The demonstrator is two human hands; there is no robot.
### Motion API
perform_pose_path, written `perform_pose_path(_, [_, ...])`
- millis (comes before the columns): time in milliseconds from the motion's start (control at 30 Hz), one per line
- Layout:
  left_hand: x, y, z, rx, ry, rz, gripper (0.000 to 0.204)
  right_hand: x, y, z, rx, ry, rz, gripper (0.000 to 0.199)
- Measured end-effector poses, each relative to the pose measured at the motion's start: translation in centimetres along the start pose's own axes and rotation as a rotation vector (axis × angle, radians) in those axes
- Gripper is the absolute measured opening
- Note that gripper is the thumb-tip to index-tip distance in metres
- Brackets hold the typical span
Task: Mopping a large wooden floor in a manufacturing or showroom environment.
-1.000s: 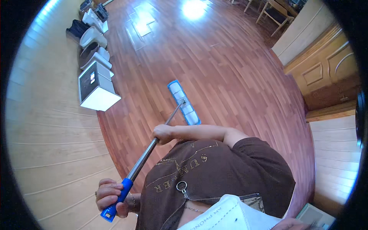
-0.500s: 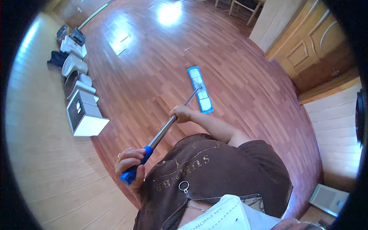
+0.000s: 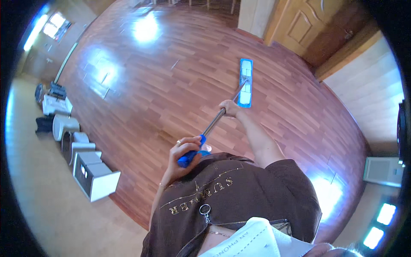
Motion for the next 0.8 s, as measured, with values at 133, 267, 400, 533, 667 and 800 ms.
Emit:
perform_pose_path(133, [3.7,-1.1,3.9,0.185,-0.027,-0.057,0.023,-2.9,2.3,-0.4,-0.059,-0.398,0.036,0.01])
perform_pose_path(267, [6.0,-2.3,10.5,0.408,-0.124,-0.218,0.021,-8.0,2.6,-5.2,-0.472,-0.958,0.613,0.022])
perform_pose_path(400, [8.1,-0.5,14.6,0.535,-0.056,-0.388,0.019,-4.2,3.3,-4.0,-0.769,-1.144,1.018,0.025])
perform_pose_path(533, [9.2,0.7,18.4,0.635,-0.04,-0.386,0.019,-5.3,2.6,-6.9,-0.715,-0.924,0.553,0.029])
perform_pose_path(667, [9.5,2.2,21.6,0.685,-0.025,-0.419,0.019,-2.7,3.1,-4.9,-0.608,-0.691,-0.257,0.028])
perform_pose_path(800, [8.9,3.1,23.5,0.715,-0.054,-0.418,0.017,-0.7,3.7,-4.1,-0.535,-0.806,-0.254,0.026])
Point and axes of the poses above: each hand's wrist, its own z-axis towards the middle knuckle, its own y-axis out of the back of the hand, x = y × z, the point moved 2 cm from there along z, towards the middle knuckle, and after that the axes turned 13 degrees about -x, right-handed, at the moved point
